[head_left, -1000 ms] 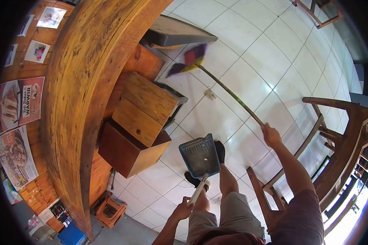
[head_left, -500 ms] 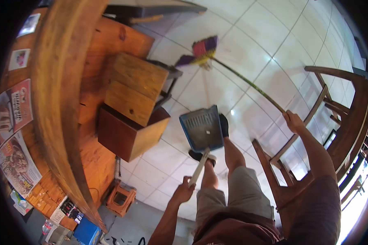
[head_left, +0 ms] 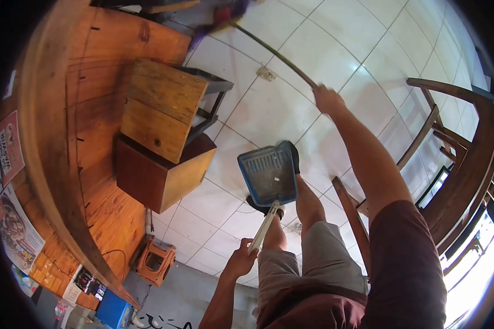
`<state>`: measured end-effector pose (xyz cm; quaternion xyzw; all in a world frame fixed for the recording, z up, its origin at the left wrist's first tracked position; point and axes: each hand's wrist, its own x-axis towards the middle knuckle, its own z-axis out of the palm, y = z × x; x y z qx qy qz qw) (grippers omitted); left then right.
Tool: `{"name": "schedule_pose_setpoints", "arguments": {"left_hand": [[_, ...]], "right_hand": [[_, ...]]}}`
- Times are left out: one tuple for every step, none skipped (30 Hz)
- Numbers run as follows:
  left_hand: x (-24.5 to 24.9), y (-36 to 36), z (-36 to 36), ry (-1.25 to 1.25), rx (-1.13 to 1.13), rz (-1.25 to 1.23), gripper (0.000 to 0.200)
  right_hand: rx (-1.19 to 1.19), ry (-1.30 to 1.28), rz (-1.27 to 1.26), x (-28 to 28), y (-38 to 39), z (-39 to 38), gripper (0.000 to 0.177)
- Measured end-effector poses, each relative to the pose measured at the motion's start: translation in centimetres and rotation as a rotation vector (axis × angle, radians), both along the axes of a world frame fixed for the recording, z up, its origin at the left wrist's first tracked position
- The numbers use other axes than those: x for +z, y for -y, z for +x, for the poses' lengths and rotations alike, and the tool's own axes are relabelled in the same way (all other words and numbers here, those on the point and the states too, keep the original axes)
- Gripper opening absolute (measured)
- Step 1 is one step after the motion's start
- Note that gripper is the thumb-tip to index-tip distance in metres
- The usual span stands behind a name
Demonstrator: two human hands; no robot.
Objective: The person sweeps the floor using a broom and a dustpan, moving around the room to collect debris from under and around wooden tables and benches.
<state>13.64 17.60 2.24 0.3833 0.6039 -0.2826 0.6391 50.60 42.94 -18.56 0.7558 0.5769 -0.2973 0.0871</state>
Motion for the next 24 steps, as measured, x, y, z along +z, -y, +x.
{"name": "schedule_pose_setpoints", "arguments": {"left_hand": [[0.0, 0.2, -0.2, -0.005, -0.027, 0.006, 0.036], [0.1, 0.1, -0.1, -0.006, -0.049, 0.018, 0.036], [0.3, -0.3, 0.4, 0.004, -0.041, 0.046, 0.036], [0.8, -0.6, 0.6, 0.001, -0.023, 0.000, 0.037], [1.3, -1.1, 0.4, -0.005, -0.011, -0.041, 0.039], [1.6, -1.5, 0.3, -0.009, -0.008, -0.011, 0.039], [2.0, -1.7, 0.3, 0.000, -0.031, 0.004, 0.039], [2.3, -1.7, 0.3, 0.014, -0.054, 0.015, 0.040], [2.4, -1.5, 0.2, 0.019, -0.048, 0.030, 0.040], [2.5, -1.3, -0.1, 0.020, -0.065, 0.089, 0.039], [2.6, -1.3, -0.2, 0.021, -0.087, 0.147, 0.038], [2.8, -1.4, 0.0, 0.034, -0.093, 0.159, 0.038], [3.0, -1.5, 0.1, 0.026, -0.079, 0.163, 0.037], [3.2, -1.6, 0.1, 0.014, -0.067, 0.165, 0.037], [3.5, -1.8, 0.2, 0.018, -0.076, 0.176, 0.037], [4.0, -2.0, 0.1, 0.025, -0.047, 0.174, 0.038], [4.4, -2.0, -0.1, 0.030, -0.021, 0.165, 0.040], [4.6, -1.9, -0.6, 0.024, -0.037, 0.163, 0.040], [4.7, -1.7, -1.2, 0.032, -0.010, 0.136, 0.040], [4.9, -1.4, -2.0, 0.037, 0.019, 0.107, 0.039], [5.3, -1.3, -2.6, 0.048, 0.026, 0.109, 0.038], [5.2, -0.8, -3.4, 0.039, 0.013, 0.100, 0.038], [5.2, -0.4, -4.3, 0.034, 0.009, 0.096, 0.037], [4.9, -0.3, -5.1, 0.038, -0.002, 0.099, 0.037]], "right_hand": [[0.027, 0.044, -0.094, 3.1, 2.4, 0.8, 0.030], [0.027, 0.059, -0.109, -1.5, 7.4, 3.1, 0.031], [0.083, 0.069, -0.168, -0.1, 11.6, 4.4, 0.033], [0.081, 0.028, -0.306, -1.0, 16.6, 7.7, 0.036], [0.143, 0.079, -0.219, -0.5, 21.1, 10.7, 0.035], [0.023, 0.056, -0.270, 8.8, 18.8, 9.4, 0.034], [-0.088, 0.125, -0.313, 11.0, 19.2, 10.6, 0.033], [-0.089, 0.158, -0.379, 14.8, 17.5, 10.2, 0.033], [-0.118, 0.097, -0.319, 15.9, 17.0, 10.5, 0.033], [-0.148, 0.039, -0.262, 16.9, 16.8, 10.8, 0.034], [-0.153, 0.049, -0.251, 16.6, 16.8, 10.9, 0.034], [-0.145, -0.027, -0.174, 15.0, 16.7, 10.7, 0.033], [-0.134, -0.105, -0.098, 13.4, 16.5, 10.3, 0.033], [-0.144, -0.106, -0.052, 12.3, 15.5, 8.9, 0.031], [-0.185, -0.126, 0.009, 11.5, 14.0, 7.2, 0.029], [-0.216, -0.109, 0.027, 10.4, 12.4, 5.6, 0.029], [-0.249, -0.095, 0.038, 9.3, 11.0, 4.2, 0.028], [-0.245, -0.060, 0.044, 8.4, 9.9, 3.3, 0.028], [-0.239, -0.029, 0.046, 7.4, 9.1, 2.5, 0.028], [-0.253, -0.041, 0.038, 6.7, 8.7, 1.9, 0.028], [-0.243, -0.022, 0.014, 6.4, 8.3, 1.4, 0.028], [-0.234, -0.002, -0.012, 6.4, 8.9, 0.9, 0.028], [-0.256, -0.004, -0.025, 7.4, 10.6, 0.4, 0.028], [-0.267, 0.022, -0.069, 8.9, 12.1, 0.3, 0.028]]}}
